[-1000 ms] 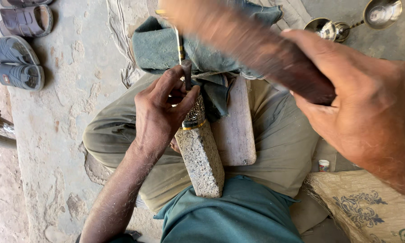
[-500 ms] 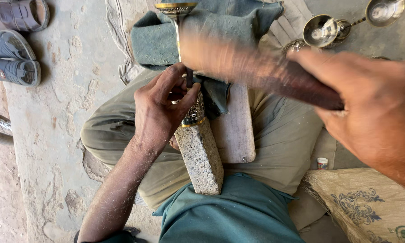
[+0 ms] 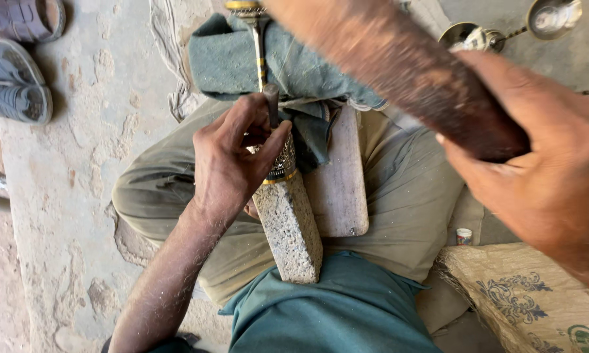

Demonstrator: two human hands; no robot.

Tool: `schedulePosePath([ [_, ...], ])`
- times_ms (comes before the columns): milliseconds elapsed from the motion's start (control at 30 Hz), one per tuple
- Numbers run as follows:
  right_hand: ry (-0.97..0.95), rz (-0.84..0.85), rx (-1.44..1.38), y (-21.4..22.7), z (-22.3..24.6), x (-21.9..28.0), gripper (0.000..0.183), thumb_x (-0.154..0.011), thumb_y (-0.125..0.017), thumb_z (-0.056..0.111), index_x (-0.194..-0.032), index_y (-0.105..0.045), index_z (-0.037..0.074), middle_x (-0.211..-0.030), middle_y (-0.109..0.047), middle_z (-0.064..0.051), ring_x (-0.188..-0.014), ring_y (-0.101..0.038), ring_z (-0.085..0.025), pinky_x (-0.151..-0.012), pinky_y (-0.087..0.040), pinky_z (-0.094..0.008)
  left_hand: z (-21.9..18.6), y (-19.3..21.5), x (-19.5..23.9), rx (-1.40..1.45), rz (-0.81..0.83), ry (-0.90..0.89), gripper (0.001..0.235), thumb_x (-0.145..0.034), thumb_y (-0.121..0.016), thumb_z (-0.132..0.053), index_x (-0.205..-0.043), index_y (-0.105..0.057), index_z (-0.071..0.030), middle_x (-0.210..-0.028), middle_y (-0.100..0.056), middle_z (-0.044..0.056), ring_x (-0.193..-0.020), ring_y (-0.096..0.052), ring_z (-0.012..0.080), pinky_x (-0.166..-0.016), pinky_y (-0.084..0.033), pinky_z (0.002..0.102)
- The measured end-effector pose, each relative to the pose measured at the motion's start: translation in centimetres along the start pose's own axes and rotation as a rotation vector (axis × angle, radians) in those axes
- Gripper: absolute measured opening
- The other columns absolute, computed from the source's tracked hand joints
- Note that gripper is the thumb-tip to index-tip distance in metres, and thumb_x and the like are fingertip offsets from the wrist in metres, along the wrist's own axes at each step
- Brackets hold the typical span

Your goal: The person sits on the floor and uses a hammer and chisel to engrave a decorative pattern onto the stem of a brass candlestick. The candlestick is held steady against a stone block. The person repeatedly strikes the chisel to create the design.

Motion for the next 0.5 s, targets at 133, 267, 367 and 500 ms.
schedulePosePath([
  [133,-0.066,0.032,0.081,-0.3,-0.8,1.3,0.051,-0.088,-0.080,0.004,-0.133,-0.060,-0.008,-0.094,-0.073,-0.023,-0.077,-0.074,-0.027,-0.059,-0.058,-0.034,-0.8,0.0,0.0,0.011,-0.009,-0.080,0.031,-0.096,-0.080,-0.004,-0.123,-0.063,-0.001,-0.095,-0.068,0.007,-0.085,-0.072,0.0098,-0.078,-0.066,0.026],
  [267,-0.142,0.198,0.247,-1.8,-3.1,3.3,0.051,-0.091,-0.078,0.008,-0.139,-0.063,0.000,-0.085,-0.071,-0.015,-0.063,-0.070,-0.021,-0.053,-0.056,-0.034,-0.6,-0.1,0.3,-0.028,0.021,-0.060,0.025,-0.095,-0.081,-0.006,-0.109,-0.062,-0.001,-0.091,-0.068,0.007,-0.082,-0.073,0.0112,-0.074,-0.064,0.026],
  [367,-0.187,-0.015,-0.068,-0.2,-3.3,3.3,0.027,-0.106,-0.076,0.007,-0.126,-0.059,0.003,-0.094,-0.066,-0.011,-0.071,-0.066,-0.015,-0.063,-0.055,-0.031,-0.3,0.1,0.2,-0.038,-0.030,-0.026,0.027,-0.095,-0.083,-0.008,-0.095,-0.057,-0.002,-0.090,-0.070,0.006,-0.082,-0.075,0.0116,-0.071,-0.063,0.026],
  [500,-0.207,-0.144,-0.311,1.3,-1.3,1.1,0.010,-0.115,-0.070,0.006,-0.113,-0.060,0.004,-0.097,-0.066,-0.009,-0.081,-0.067,-0.013,-0.070,-0.052,-0.030,0.3,0.2,0.3,-0.084,-0.065,-0.001,0.032,-0.092,-0.086,-0.009,-0.088,-0.055,0.000,-0.082,-0.068,0.008,-0.073,-0.073,0.0124,-0.063,-0.058,0.028],
])
Point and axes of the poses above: each hand's wrist, its own x-axis away from the middle knuckle, its own y-axis out of the back of the hand, z = x × y, the point moved 8 cm from there along -x, towards the middle knuckle
